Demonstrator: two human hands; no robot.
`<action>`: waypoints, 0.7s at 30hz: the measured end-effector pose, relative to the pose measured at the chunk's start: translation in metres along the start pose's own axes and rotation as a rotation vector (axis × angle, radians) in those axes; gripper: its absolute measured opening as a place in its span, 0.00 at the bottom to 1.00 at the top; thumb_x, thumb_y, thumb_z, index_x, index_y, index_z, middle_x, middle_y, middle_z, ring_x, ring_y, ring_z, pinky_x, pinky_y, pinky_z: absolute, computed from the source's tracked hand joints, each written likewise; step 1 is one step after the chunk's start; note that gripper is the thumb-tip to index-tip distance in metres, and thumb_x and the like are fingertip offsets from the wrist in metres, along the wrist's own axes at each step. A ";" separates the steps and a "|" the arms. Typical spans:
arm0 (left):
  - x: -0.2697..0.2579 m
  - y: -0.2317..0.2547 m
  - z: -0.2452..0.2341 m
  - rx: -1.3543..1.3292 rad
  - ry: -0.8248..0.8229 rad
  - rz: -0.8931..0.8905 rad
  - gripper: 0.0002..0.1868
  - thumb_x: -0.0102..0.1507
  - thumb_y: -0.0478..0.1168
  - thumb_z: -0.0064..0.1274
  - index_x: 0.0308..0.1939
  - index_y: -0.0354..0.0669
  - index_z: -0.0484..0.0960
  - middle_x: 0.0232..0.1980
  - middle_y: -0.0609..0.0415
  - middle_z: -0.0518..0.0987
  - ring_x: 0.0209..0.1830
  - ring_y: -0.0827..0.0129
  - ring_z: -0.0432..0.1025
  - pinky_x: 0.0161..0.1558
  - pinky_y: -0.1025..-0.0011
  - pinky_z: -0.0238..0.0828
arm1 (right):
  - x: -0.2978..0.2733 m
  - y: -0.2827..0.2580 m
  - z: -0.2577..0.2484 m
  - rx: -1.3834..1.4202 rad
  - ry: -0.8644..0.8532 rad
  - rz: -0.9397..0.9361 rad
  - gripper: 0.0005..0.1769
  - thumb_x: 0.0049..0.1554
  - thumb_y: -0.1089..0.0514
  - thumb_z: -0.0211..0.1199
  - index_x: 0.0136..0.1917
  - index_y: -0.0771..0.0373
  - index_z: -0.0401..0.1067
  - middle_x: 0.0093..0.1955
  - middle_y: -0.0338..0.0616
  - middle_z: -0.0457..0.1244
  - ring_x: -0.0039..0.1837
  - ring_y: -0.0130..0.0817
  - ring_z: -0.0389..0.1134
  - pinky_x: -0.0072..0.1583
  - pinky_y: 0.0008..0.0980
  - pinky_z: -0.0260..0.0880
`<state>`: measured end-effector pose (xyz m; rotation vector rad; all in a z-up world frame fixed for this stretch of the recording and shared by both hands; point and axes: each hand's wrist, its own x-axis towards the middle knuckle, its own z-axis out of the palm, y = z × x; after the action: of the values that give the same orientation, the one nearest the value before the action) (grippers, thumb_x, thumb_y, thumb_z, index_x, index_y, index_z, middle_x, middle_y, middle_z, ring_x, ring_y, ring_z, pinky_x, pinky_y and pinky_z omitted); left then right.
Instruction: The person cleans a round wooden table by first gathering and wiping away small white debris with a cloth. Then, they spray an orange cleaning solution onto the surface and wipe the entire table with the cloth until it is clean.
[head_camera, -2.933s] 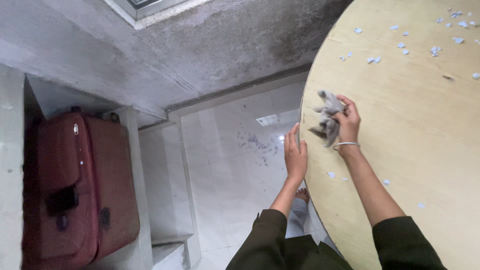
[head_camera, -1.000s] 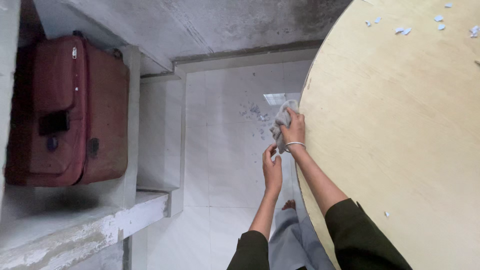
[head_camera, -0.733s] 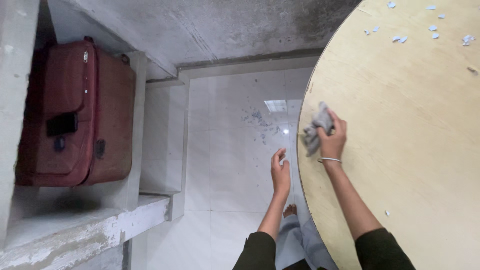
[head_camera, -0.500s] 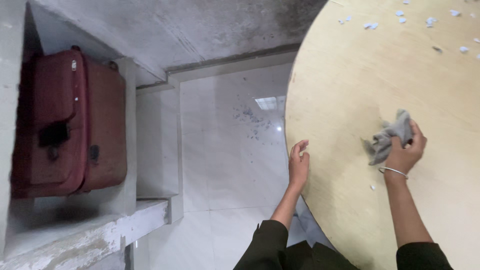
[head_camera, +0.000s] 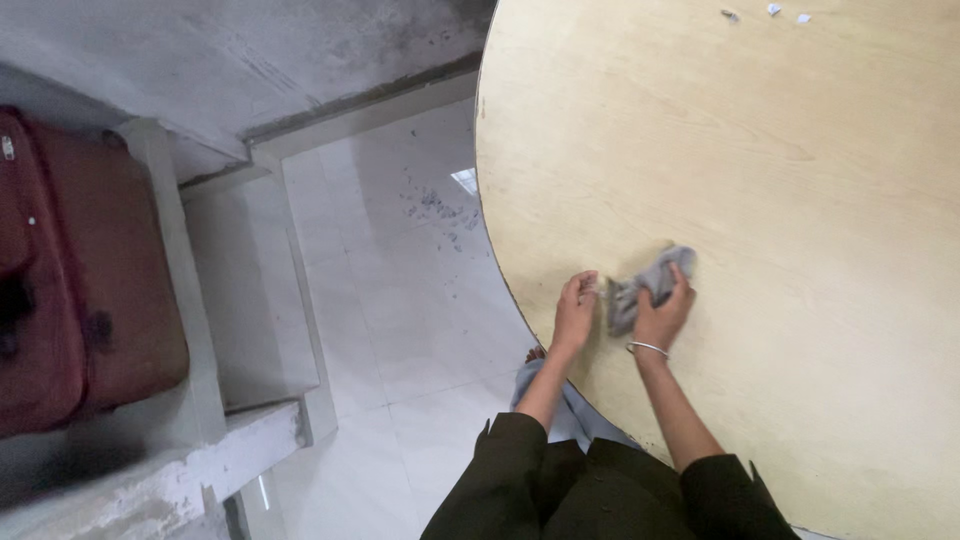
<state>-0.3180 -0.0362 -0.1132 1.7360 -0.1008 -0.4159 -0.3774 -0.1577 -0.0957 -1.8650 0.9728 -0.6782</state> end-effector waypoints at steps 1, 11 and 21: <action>-0.002 -0.008 -0.010 0.001 0.044 0.013 0.18 0.67 0.34 0.46 0.62 0.40 0.76 0.62 0.46 0.78 0.62 0.61 0.73 0.63 0.66 0.68 | -0.009 -0.013 0.016 0.010 -0.038 -0.061 0.35 0.53 0.67 0.67 0.73 0.61 0.64 0.67 0.57 0.58 0.71 0.55 0.60 0.71 0.46 0.59; -0.013 -0.048 -0.128 -0.237 0.574 -0.208 0.24 0.67 0.36 0.44 0.68 0.39 0.70 0.67 0.49 0.75 0.64 0.62 0.72 0.64 0.65 0.68 | -0.044 -0.096 0.178 0.098 -0.440 -0.123 0.37 0.49 0.68 0.70 0.70 0.62 0.62 0.64 0.57 0.58 0.66 0.53 0.61 0.65 0.45 0.63; -0.009 0.002 -0.150 -0.311 0.615 -0.267 0.22 0.68 0.38 0.42 0.67 0.44 0.70 0.68 0.54 0.75 0.65 0.67 0.70 0.61 0.68 0.67 | 0.043 -0.152 0.183 0.801 -0.804 0.358 0.30 0.54 0.69 0.55 0.71 0.64 0.68 0.56 0.42 0.67 0.54 0.28 0.68 0.54 0.27 0.70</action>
<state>-0.2765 0.1060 -0.0868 1.5006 0.6125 -0.0672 -0.1615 -0.0654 -0.0386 -1.0372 0.3772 -0.0298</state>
